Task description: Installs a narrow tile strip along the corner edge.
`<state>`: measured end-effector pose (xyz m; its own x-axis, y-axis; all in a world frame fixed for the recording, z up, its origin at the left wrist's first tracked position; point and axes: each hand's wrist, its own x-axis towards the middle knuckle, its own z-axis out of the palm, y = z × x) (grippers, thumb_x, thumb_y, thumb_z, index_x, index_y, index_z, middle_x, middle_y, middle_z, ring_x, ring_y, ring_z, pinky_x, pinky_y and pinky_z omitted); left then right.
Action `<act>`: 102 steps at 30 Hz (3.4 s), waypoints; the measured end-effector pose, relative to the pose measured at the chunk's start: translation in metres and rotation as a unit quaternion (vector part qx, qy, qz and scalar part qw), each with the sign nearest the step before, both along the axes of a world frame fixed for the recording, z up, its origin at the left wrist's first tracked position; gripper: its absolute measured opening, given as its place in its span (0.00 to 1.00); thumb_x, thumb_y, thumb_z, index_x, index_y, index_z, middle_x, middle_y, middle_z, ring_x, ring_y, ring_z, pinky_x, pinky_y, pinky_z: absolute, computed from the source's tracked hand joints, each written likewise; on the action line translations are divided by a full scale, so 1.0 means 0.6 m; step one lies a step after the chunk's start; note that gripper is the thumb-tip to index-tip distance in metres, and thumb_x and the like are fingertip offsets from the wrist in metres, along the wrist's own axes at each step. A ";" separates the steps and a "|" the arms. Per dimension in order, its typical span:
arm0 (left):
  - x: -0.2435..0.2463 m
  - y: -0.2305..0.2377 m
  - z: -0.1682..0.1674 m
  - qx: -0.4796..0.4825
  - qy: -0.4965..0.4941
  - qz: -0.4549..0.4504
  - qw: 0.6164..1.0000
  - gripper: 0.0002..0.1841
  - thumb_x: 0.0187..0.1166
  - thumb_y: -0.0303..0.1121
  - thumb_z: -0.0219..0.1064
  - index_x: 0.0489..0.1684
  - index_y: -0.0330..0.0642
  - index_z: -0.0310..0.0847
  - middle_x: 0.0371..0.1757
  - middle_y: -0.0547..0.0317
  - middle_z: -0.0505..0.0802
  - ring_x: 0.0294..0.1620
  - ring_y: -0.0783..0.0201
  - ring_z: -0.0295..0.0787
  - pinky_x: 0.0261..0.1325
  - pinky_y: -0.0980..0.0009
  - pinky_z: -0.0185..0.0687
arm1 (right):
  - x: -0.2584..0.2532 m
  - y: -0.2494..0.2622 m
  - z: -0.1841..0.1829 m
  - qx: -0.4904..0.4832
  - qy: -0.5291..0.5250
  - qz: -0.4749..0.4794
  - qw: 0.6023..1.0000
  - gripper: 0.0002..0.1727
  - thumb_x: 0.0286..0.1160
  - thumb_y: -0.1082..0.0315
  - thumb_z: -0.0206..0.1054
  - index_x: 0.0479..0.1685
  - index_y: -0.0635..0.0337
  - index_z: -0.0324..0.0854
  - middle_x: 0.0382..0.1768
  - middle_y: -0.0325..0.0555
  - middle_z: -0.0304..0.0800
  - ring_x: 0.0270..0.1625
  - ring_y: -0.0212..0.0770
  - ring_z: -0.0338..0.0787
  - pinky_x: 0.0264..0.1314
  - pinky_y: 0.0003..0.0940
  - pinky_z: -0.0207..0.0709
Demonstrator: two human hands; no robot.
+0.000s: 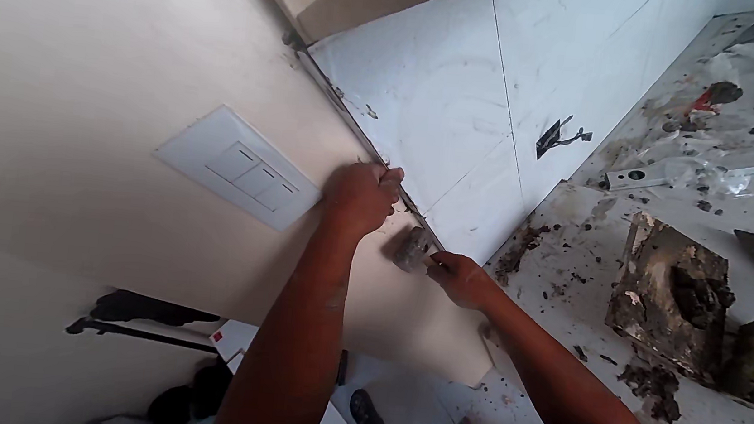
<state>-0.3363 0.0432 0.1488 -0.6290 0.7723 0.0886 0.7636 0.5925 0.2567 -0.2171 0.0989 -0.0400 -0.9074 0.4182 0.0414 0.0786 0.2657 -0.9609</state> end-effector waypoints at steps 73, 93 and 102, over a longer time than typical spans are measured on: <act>-0.030 0.000 -0.229 -0.048 -0.077 -0.046 0.995 0.26 0.92 0.50 0.54 0.41 0.36 0.89 0.41 0.46 0.95 0.45 0.49 0.94 0.58 0.42 0.85 | 0.083 -0.026 -0.129 0.102 -0.317 0.121 0.935 0.26 0.94 0.50 0.49 0.57 0.65 0.83 0.56 0.62 0.88 0.63 0.59 0.87 0.67 0.64 0.74; -0.029 0.028 -0.339 -0.174 -0.098 -0.033 0.979 0.27 0.93 0.50 0.52 0.41 0.33 0.88 0.45 0.40 0.93 0.54 0.43 0.90 0.61 0.41 0.81 | -0.016 -0.015 -0.154 0.069 -0.322 0.031 0.944 0.19 0.92 0.65 0.49 0.67 0.66 0.78 0.67 0.62 0.84 0.72 0.57 0.83 0.74 0.57 0.73; -0.029 0.026 -0.336 -0.172 -0.108 -0.041 0.978 0.27 0.93 0.49 0.51 0.43 0.32 0.88 0.47 0.38 0.92 0.56 0.41 0.90 0.62 0.40 0.80 | -0.028 -0.024 -0.172 0.036 -0.311 -0.005 0.950 0.21 0.93 0.62 0.47 0.70 0.65 0.77 0.66 0.61 0.85 0.69 0.56 0.86 0.72 0.57 0.76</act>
<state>-0.3536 0.0589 -0.0529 -0.5387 0.7817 -0.3142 0.7622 0.6111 0.2136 -0.2336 0.0847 -0.1430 -0.7621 0.4435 -0.4717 0.6273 0.3253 -0.7075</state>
